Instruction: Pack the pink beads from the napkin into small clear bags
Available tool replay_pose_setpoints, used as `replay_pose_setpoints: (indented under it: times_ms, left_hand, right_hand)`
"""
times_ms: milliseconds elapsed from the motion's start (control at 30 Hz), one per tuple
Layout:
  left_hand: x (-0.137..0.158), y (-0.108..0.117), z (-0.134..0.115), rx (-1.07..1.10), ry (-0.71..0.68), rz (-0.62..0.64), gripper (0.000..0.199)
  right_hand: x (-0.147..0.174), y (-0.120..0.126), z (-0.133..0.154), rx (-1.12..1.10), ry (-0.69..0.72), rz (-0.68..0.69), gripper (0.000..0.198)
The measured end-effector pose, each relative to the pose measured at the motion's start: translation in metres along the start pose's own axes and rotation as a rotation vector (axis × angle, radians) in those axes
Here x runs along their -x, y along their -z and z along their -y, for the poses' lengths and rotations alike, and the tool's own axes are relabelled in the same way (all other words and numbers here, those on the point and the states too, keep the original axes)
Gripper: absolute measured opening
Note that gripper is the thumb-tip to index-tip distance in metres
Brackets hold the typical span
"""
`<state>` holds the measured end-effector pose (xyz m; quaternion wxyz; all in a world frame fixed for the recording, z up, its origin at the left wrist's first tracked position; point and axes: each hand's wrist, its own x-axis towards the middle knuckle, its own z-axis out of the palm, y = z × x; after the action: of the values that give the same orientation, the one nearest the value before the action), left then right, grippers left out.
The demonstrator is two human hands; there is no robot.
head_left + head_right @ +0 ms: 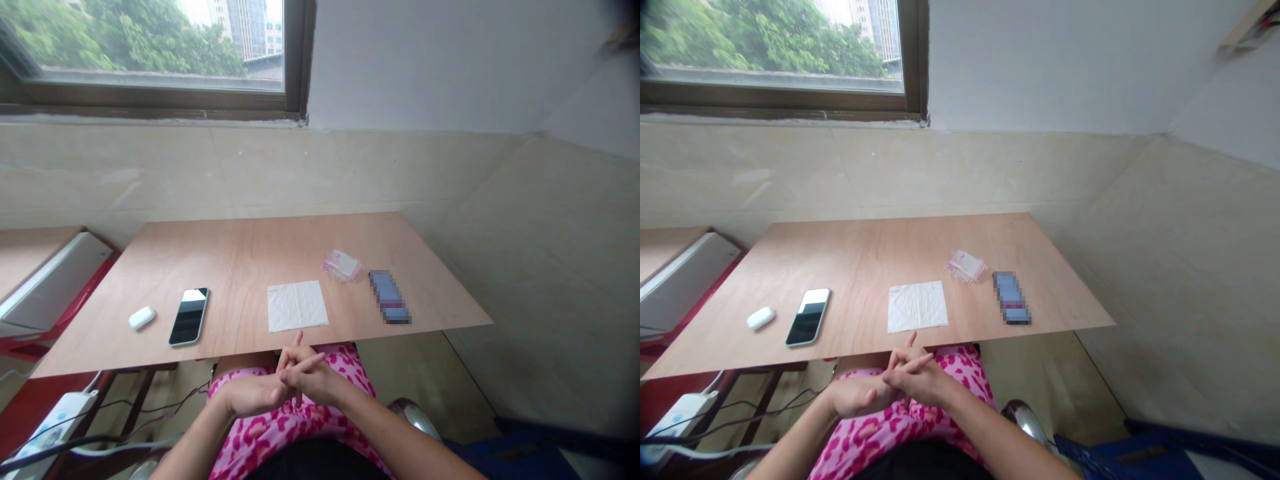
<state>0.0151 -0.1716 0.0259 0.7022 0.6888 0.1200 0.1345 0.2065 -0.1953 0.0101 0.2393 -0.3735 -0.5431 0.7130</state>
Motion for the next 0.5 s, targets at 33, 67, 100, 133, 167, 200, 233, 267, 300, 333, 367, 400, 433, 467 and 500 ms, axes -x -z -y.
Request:
replay_pose_setpoints:
  times_ms: [33,67,100,133,167,200,233,267,300,333,367,400,433,467,500]
  left_hand:
    - [-0.001,0.001,-0.002,-0.009,-0.011,0.047,0.1]
    - [-0.001,0.002,-0.003,-0.009,-0.019,0.077,0.099]
    - [-0.002,0.003,-0.004,-0.014,-0.02,0.079,0.099]
    - [-0.003,0.004,-0.005,-0.025,-0.01,0.078,0.101]
    - [-0.004,0.003,-0.006,-0.045,0.012,0.07,0.103]
    - [-0.006,0.002,-0.006,-0.075,0.04,0.046,0.105]
    - [-0.008,-0.002,-0.006,-0.115,0.072,0.006,0.106]
    - [-0.011,-0.006,-0.004,-0.165,0.105,-0.058,0.106]
    - [-0.013,-0.012,-0.002,-0.223,0.136,-0.143,0.105]
    - [-0.016,-0.018,0.002,-0.289,0.164,-0.232,0.104]
    - [-0.019,-0.025,0.006,-0.371,0.187,-0.325,0.106]
    - [-0.021,-0.031,0.011,-0.462,0.192,-0.41,0.112]
    - [-0.023,-0.036,0.016,-0.546,0.187,-0.464,0.118]
    - [-0.024,-0.04,0.021,-0.614,0.176,-0.488,0.123]
    - [-0.025,-0.042,0.026,-0.665,0.163,-0.494,0.126]
  right_hand:
    - [0.001,-0.001,0.002,-0.008,-0.005,-0.002,0.034]
    - [0.001,-0.002,0.005,-0.013,-0.011,-0.001,0.032]
    - [0.001,-0.002,0.007,-0.015,-0.018,-0.002,0.03]
    - [0.001,-0.002,0.009,-0.01,-0.019,-0.01,0.028]
    - [0.001,-0.003,0.01,0.009,-0.007,-0.034,0.027]
    - [0.0,-0.003,0.011,0.038,0.015,-0.074,0.026]
    - [-0.002,-0.004,0.01,0.067,0.044,-0.131,0.026]
    - [-0.004,-0.005,0.009,0.092,0.076,-0.203,0.026]
    - [-0.006,-0.006,0.007,0.105,0.106,-0.269,0.027]
    - [-0.009,-0.008,0.005,0.101,0.129,-0.319,0.027]
    - [-0.011,-0.01,0.003,0.082,0.145,-0.351,0.026]
    - [-0.013,-0.013,0.002,0.059,0.157,-0.368,0.025]
    - [-0.014,-0.015,0.002,0.045,0.169,-0.376,0.024]
    - [-0.014,-0.017,0.002,0.045,0.18,-0.377,0.022]
    - [-0.014,-0.018,0.002,0.058,0.187,-0.381,0.02]
